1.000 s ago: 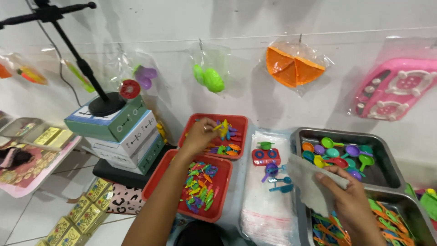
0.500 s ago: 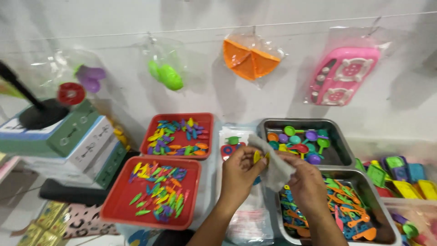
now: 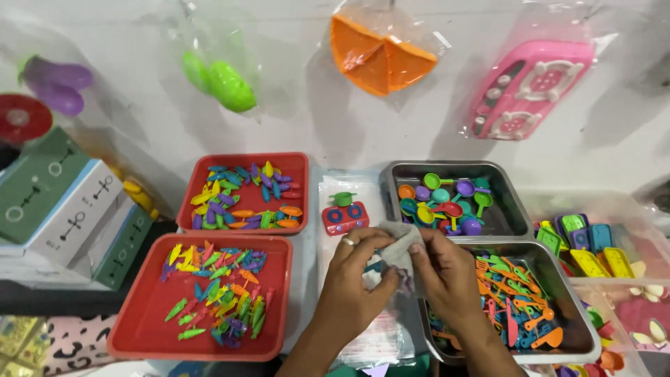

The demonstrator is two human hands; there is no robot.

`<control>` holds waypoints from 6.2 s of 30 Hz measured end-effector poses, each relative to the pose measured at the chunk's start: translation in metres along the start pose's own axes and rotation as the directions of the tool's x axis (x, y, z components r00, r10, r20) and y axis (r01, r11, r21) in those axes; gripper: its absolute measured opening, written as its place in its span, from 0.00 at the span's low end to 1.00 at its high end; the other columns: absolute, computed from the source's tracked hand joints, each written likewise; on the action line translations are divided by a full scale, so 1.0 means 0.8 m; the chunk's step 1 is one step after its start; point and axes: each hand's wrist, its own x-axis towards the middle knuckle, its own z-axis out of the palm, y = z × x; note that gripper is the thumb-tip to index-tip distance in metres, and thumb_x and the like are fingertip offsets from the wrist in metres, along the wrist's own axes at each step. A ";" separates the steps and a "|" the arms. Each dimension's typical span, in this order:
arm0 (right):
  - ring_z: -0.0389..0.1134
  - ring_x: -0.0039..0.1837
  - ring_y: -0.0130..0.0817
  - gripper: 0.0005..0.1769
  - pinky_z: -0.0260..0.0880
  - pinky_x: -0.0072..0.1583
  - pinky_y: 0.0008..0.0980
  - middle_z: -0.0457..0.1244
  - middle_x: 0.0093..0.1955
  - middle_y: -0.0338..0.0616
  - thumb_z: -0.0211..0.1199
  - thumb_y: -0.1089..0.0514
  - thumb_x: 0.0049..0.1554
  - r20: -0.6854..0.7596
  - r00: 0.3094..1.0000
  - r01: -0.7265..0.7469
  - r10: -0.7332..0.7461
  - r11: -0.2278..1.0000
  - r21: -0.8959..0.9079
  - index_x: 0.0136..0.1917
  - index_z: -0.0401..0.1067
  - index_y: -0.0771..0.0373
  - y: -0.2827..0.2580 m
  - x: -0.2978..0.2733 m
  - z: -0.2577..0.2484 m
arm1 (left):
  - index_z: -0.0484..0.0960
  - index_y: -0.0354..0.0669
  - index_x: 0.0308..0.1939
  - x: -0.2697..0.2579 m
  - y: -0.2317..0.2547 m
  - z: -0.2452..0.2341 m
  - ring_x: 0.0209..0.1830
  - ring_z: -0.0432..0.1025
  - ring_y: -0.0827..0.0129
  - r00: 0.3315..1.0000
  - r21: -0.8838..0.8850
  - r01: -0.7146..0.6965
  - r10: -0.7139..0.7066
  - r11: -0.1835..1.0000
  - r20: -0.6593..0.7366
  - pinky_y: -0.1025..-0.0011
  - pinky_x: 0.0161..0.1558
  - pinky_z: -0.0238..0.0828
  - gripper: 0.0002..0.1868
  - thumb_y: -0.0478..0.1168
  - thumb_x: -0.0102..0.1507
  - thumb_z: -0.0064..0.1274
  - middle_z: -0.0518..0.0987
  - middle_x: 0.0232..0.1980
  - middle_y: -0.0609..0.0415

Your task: The person is sorting and packing various small plastic toys, such as letters and shapes, from multiple trays into clear plastic bags.

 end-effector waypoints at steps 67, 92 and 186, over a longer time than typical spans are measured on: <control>0.57 0.38 0.20 0.16 0.55 0.40 0.21 0.65 0.39 0.39 0.52 0.60 0.68 -0.288 0.933 -0.132 0.217 0.949 0.287 0.60 0.76 0.69 0.023 -0.013 0.013 | 0.73 0.33 0.60 0.012 -0.040 0.018 0.49 0.75 0.69 0.941 -0.741 0.087 -0.300 0.666 -0.159 0.73 0.52 0.74 0.22 0.26 0.61 0.57 0.74 0.50 0.48; 0.60 0.35 0.29 0.18 0.60 0.38 0.28 0.65 0.40 0.43 0.46 0.72 0.60 -0.025 0.999 0.027 -0.032 0.986 -0.163 0.61 0.68 0.68 0.008 -0.007 0.000 | 0.75 0.38 0.59 0.006 -0.028 0.018 0.44 0.72 0.74 0.972 -0.565 0.130 -0.218 0.815 -0.091 0.75 0.48 0.69 0.18 0.31 0.64 0.51 0.79 0.50 0.52; 0.64 0.37 0.24 0.17 0.61 0.38 0.22 0.72 0.48 0.40 0.64 0.70 0.52 0.109 0.990 -0.093 0.089 0.995 0.031 0.56 0.80 0.68 0.014 0.004 -0.029 | 0.82 0.36 0.40 0.021 -0.014 0.025 0.33 0.76 0.72 0.992 -0.198 0.009 -0.034 0.980 -0.123 0.76 0.38 0.76 0.10 0.27 0.55 0.61 0.84 0.36 0.54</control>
